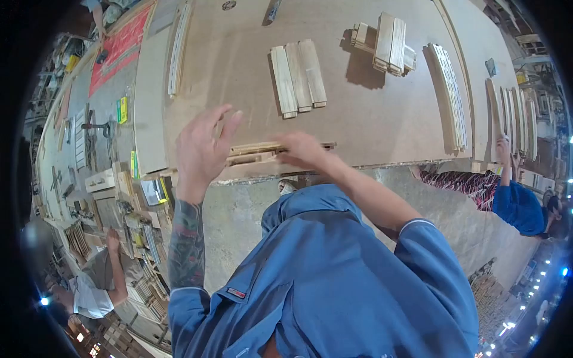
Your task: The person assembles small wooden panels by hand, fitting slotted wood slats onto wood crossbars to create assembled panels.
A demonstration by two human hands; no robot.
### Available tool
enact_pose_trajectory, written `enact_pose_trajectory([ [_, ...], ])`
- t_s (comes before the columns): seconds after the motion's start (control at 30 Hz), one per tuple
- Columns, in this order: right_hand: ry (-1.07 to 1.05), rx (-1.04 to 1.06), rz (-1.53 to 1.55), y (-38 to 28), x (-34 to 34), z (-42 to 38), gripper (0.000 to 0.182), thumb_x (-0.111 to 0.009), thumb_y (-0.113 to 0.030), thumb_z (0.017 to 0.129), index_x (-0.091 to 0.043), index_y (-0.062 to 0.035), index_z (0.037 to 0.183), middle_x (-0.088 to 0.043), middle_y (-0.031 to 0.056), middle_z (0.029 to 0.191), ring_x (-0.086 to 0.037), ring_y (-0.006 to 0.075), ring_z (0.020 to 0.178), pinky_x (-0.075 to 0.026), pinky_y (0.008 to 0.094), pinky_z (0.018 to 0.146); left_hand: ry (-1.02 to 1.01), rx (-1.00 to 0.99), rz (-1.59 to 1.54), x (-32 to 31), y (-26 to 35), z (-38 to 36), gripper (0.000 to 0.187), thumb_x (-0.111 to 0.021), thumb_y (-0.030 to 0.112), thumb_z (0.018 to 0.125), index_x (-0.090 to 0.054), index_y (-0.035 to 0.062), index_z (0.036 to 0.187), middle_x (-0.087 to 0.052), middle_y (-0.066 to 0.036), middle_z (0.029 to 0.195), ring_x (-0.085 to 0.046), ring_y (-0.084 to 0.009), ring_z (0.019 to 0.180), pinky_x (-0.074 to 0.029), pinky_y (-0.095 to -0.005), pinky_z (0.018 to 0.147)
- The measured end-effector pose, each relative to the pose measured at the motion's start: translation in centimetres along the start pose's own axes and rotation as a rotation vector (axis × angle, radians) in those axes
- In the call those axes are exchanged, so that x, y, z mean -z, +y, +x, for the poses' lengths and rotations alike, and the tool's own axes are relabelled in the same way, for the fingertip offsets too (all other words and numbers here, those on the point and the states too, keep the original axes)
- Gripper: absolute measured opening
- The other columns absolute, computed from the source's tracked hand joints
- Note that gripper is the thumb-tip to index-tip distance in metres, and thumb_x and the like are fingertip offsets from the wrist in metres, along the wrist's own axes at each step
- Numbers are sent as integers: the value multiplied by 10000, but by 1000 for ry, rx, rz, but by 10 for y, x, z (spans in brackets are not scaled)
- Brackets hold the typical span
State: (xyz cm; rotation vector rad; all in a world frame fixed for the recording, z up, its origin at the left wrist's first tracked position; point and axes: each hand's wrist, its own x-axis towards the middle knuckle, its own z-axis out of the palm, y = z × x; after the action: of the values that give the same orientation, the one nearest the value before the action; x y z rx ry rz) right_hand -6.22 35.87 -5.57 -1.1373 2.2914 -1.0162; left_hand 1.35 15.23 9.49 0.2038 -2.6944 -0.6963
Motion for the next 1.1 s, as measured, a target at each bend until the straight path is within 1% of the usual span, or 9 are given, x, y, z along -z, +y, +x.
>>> enact_pose_trajectory([
  [0.17, 601, -847, -517, 127, -11, 79, 591, -686, -401, 866, -555, 28, 1252, -487, 263, 1400, -498, 429, 1270, -434, 488, 1042, -57, 107, 61, 5, 11, 3, 352, -697, 377, 912, -715, 47, 1032, -718, -140, 934, -692, -319, 809, -543, -401, 703],
  [0.3, 551, -816, -463, 82, 16, 91, 563, -690, -425, 870, -604, 34, 1183, -583, 232, 1314, -582, 389, 1179, -470, 462, 997, -14, 99, 50, 2, 9, -3, 348, -718, 400, 886, -721, 71, 1001, -717, -134, 905, -689, -339, 798, -542, -420, 680],
  [0.37, 197, -939, -103, 90, 44, 88, 497, -706, -422, 868, -655, 33, 1063, -696, 155, 1098, -666, 280, 972, -519, 399, 872, -8, 99, 56, 2, 10, -5, 344, -716, 404, 886, -724, 79, 999, -718, -132, 895, -690, -342, 794, -542, -424, 672],
  [0.4, 198, -936, -109, 90, 50, 77, 497, -706, -422, 868, -655, 33, 1063, -696, 155, 1098, -666, 280, 972, -519, 399, 872, 4, 100, 60, 2, 10, -5, 340, -714, 408, 886, -727, 86, 997, -719, -131, 886, -690, -344, 791, -542, -427, 664],
  [0.47, 524, -628, 627, 85, 56, 54, 414, -717, -349, 881, -689, 23, 1060, -728, 88, 968, -678, 162, 891, -533, 312, 796, 13, 86, 66, 2, 8, -6, 352, -699, 426, 892, -728, 93, 1002, -721, -132, 886, -690, -349, 790, -541, -435, 661],
  [0.57, 212, -387, 820, 45, 37, 4, 365, -714, -276, 900, -689, 26, 1105, -720, 64, 960, -654, 119, 873, -527, 283, 754, 13, 82, 76, 0, 5, -7, 389, -668, 469, 902, -731, 101, 1011, -723, -137, 892, -689, -357, 796, -541, -450, 663],
  [0.8, 47, -198, 444, 8, 11, -21, 314, -700, -230, 911, -707, 16, 1107, -746, 113, 962, -673, 164, 817, -533, 340, 753, 8, 78, 62, -2, 1, -8, 438, -638, 517, 908, -732, 103, 1016, -725, -136, 906, -687, -361, 823, -541, -460, 681],
  [0.97, -13, -40, 135, 14, 1, -31, 222, -705, -145, 864, -723, -85, 1077, -726, 130, 906, -690, 333, 784, -540, 398, 715, 29, 63, 62, 2, 4, -8, 395, -669, 457, 908, -732, 79, 1003, -721, -137, 893, -691, -323, 790, -535, -416, 669],
  [1.1, -3, 22, 95, 3, 2, -35, 149, -686, -138, 899, -691, -64, 1028, -706, 102, 948, -676, 323, 858, -520, 394, 802, 61, 24, 20, -3, -2, -9, 396, -665, 471, 911, -727, 88, 988, -712, -125, 858, -681, -343, 771, -538, -442, 670],
])
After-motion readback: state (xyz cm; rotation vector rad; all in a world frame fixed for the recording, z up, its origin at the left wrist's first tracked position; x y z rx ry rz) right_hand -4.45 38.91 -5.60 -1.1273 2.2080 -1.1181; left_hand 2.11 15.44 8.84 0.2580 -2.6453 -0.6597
